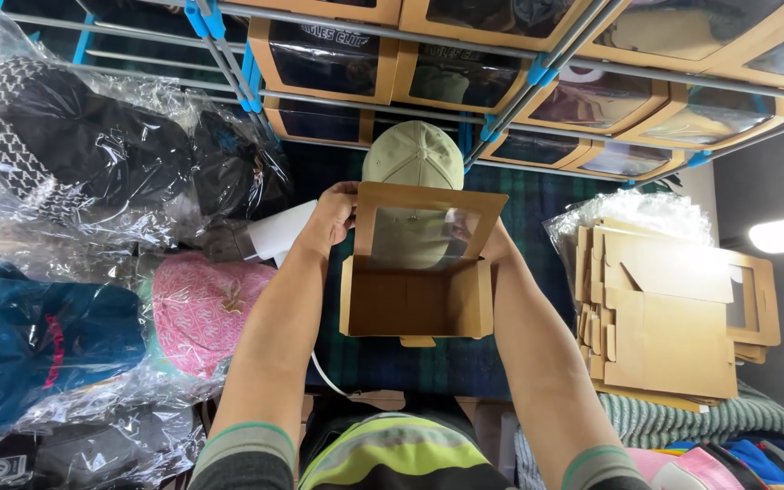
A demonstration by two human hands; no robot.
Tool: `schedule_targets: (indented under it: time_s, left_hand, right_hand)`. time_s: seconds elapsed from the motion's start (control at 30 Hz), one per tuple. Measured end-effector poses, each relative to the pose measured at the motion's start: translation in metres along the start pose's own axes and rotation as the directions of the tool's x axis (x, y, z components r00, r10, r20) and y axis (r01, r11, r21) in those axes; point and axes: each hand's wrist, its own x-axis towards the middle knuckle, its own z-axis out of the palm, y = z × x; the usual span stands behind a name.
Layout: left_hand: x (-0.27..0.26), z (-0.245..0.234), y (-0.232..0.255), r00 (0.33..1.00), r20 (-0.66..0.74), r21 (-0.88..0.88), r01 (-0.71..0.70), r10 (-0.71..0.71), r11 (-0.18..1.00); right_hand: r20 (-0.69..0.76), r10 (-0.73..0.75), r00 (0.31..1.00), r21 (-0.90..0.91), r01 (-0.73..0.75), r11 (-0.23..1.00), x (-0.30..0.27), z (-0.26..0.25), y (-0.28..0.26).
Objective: The person packs various baseball caps into windowed cardboard boxes, using a brush and a hairdryer to prepare the items.
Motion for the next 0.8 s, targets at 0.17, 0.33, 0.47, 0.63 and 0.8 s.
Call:
schedule_targets:
  time_s: [0.17, 0.33, 0.47, 0.63, 0.8]
  left_hand:
    - [-0.011, 0.0, 0.004, 0.999, 0.052, -0.033, -0.007, 0.008, 0.999]
    - [-0.023, 0.017, 0.034, 0.997, -0.006, -0.146, 0.078, -0.08, 0.986]
    - [-0.04, 0.037, 0.068, 1.0, 0.016, -0.095, 0.028, -0.027, 0.995]
    - [-0.016, 0.031, 0.052, 1.0, -0.008, -0.215, -0.022, 0.021, 0.976]
    - [-0.017, 0.037, 0.05, 0.993, -0.025, -0.275, -0.121, 0.119, 0.954]
  right_hand:
    - [-0.024, 0.083, 0.996, 0.021, -0.082, 0.996, 0.02, -0.011, 0.006]
    - [0.06, 0.009, 0.998, 0.06, -0.012, 0.998, -0.002, -0.003, -0.022]
    - [0.002, 0.039, 0.999, -0.034, -0.039, 0.999, -0.023, 0.028, -0.051]
    - [-0.039, 0.047, 0.998, -0.014, -0.047, 0.999, -0.044, 0.052, -0.059]
    - [-0.057, -0.038, 0.998, 0.005, 0.038, 0.999, -0.009, 0.038, -0.047]
